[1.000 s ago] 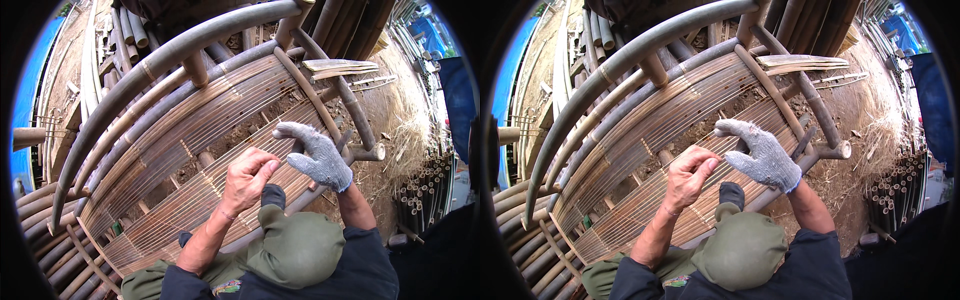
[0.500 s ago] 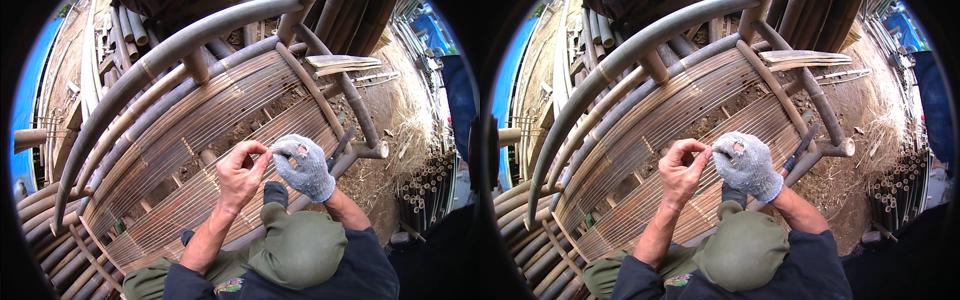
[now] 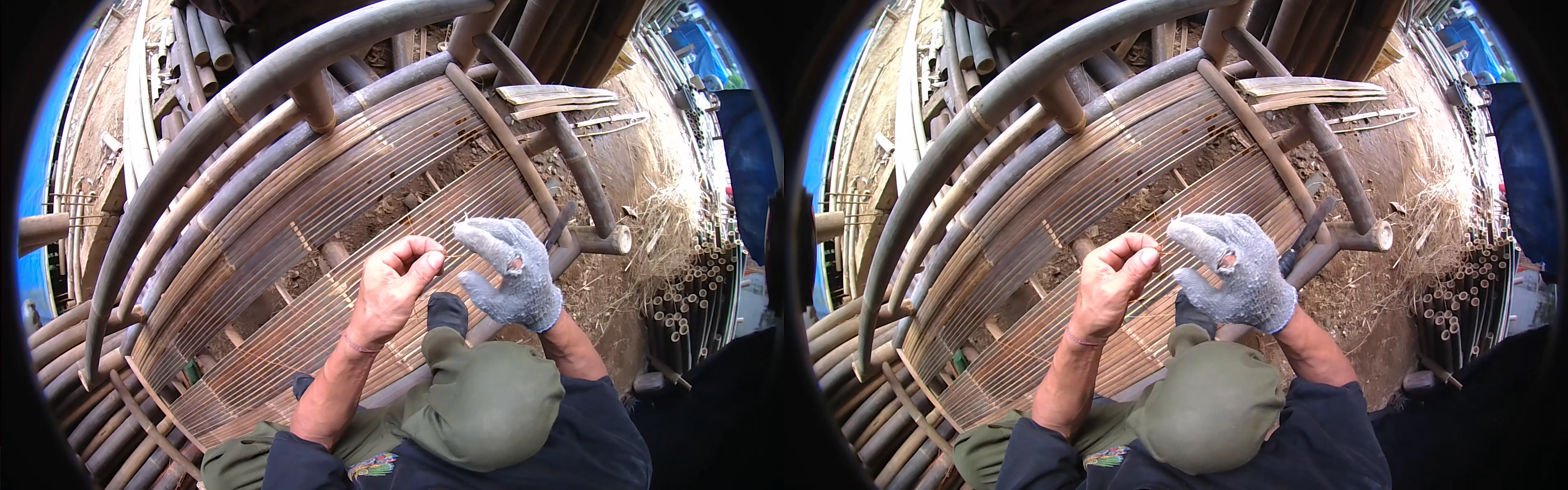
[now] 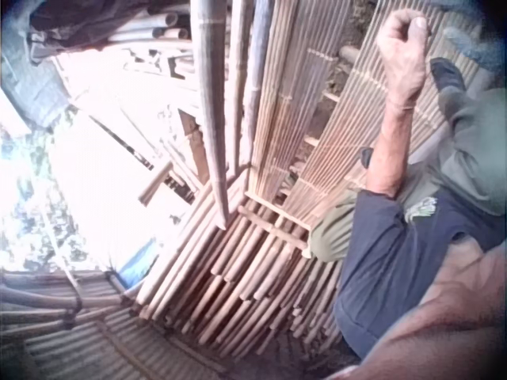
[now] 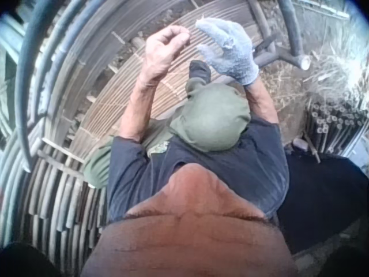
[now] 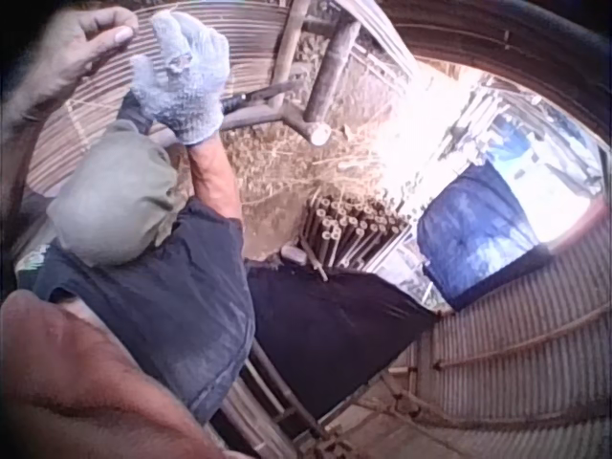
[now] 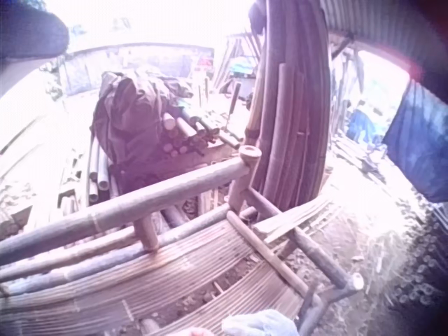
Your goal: The person weaves thin bamboo strips into a larger bamboo frame using both hands. They interlace the strips through the existing structure, occasionally using a small tool to adjust or tighten the weave.
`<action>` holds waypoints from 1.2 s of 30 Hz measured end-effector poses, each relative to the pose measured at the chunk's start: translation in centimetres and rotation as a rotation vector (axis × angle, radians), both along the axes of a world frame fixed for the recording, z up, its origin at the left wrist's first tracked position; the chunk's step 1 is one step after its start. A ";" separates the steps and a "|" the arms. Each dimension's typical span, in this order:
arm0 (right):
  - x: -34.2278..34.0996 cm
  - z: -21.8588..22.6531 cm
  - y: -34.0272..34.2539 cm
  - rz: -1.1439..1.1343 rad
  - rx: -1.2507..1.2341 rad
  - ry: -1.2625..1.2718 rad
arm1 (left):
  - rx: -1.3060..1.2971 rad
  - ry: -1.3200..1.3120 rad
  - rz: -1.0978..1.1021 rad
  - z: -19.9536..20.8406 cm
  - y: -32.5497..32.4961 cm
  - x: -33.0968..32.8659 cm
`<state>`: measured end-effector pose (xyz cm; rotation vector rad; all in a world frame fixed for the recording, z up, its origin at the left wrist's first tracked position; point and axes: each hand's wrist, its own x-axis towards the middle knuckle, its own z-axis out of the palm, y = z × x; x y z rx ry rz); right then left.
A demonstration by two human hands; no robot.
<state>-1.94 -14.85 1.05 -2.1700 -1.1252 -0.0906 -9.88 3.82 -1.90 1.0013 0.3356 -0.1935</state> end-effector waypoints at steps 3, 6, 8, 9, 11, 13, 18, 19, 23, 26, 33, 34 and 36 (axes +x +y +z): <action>-0.1 -0.8 0.2 0.045 0.015 -0.044 | 0.011 0.002 0.009 0.0 -0.3 0.0; 0.3 -1.7 0.4 -0.015 0.020 -0.102 | 0.165 -0.032 0.050 -0.1 0.1 0.0; 0.8 -1.9 0.4 -0.111 0.032 -0.164 | 0.304 -0.023 0.029 -0.2 0.8 0.2; 1.1 -1.9 0.4 -0.180 0.044 -0.193 | 0.370 0.007 -0.009 -0.2 1.5 0.2; 1.1 -1.3 0.3 -0.123 0.009 -0.177 | 0.286 0.066 -0.048 -0.2 2.3 0.2; 0.8 -0.5 0.2 -0.023 0.027 -0.183 | -0.018 0.131 -0.052 -0.1 2.3 0.1; 0.5 1.3 0.2 0.142 -0.086 -0.065 | 0.254 -0.290 -0.078 -0.1 -0.8 0.3; 0.8 1.2 0.3 0.085 -0.061 -0.058 | 0.354 -0.291 -0.103 -0.2 -0.9 0.2; 1.8 0.2 0.8 -0.022 0.155 0.444 | 0.529 -0.291 -0.052 -0.3 -0.2 0.0; 1.3 -1.1 1.2 0.089 0.209 0.517 | 0.354 -0.136 -0.037 -0.3 0.2 0.0; 0.3 -2.8 1.8 -0.050 0.060 0.158 | 0.671 -0.193 0.051 0.0 -0.3 0.2; 0.3 -2.9 2.0 -0.079 0.016 0.143 | 0.738 -0.222 0.065 0.0 -0.4 0.2; 0.0 -3.2 2.4 -0.100 0.063 0.197 | 0.787 -0.239 0.117 -0.1 -0.6 0.3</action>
